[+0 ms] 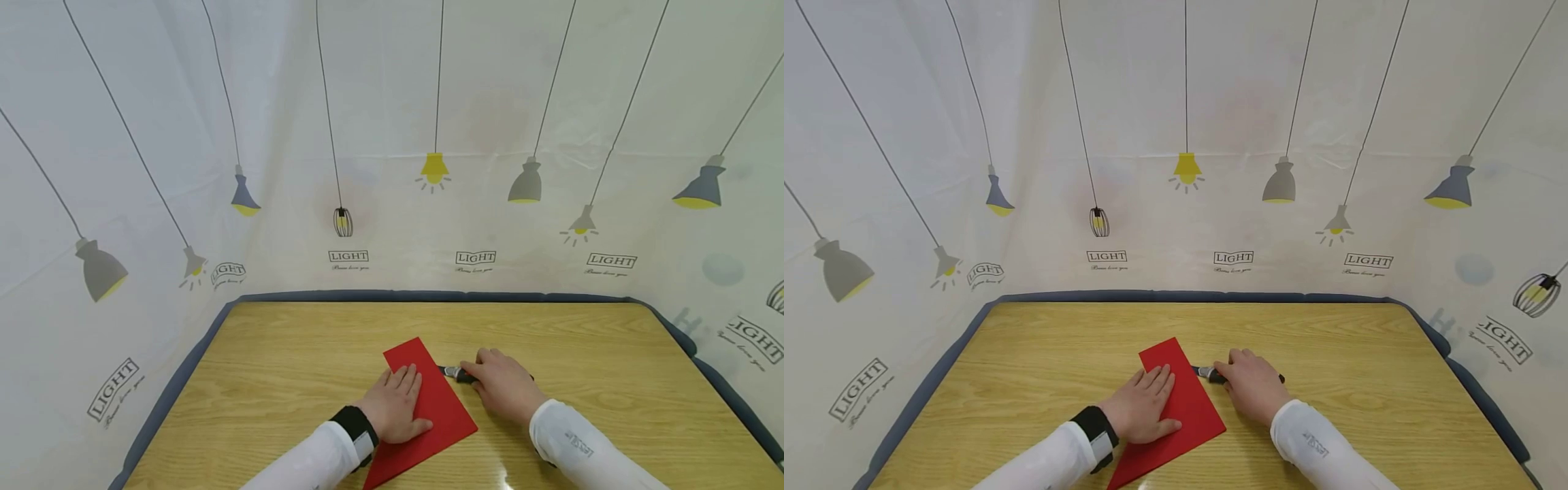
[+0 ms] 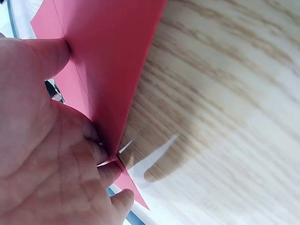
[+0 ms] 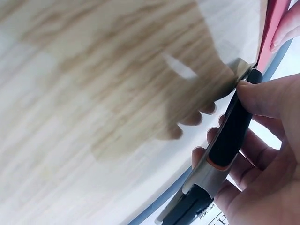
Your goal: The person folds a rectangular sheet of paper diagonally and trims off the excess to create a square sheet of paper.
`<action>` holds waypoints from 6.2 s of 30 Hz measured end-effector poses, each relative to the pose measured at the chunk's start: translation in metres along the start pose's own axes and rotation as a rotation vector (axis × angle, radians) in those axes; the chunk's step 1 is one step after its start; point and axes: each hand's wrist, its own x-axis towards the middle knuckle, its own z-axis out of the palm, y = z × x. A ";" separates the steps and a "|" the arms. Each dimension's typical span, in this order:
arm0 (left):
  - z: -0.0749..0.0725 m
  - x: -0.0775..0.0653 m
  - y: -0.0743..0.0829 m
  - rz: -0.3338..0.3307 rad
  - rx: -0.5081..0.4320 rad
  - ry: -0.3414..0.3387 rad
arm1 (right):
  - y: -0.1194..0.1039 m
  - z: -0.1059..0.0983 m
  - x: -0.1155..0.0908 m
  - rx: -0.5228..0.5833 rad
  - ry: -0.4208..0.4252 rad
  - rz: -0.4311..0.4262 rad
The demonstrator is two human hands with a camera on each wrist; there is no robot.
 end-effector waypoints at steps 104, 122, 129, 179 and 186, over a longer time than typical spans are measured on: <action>0.004 0.002 -0.010 0.090 -0.073 0.063 | -0.004 0.007 0.025 0.035 0.029 0.097; 0.005 0.001 -0.011 0.086 -0.076 0.058 | 0.005 0.008 0.026 0.055 0.025 0.131; 0.006 0.002 -0.011 0.093 -0.077 0.062 | 0.018 0.005 0.020 0.093 0.029 0.191; 0.005 0.000 -0.010 0.105 -0.117 0.059 | 0.152 -0.022 -0.096 0.090 -0.035 0.514; 0.005 0.000 -0.010 0.102 -0.127 0.057 | 0.153 -0.021 -0.097 0.097 -0.030 0.520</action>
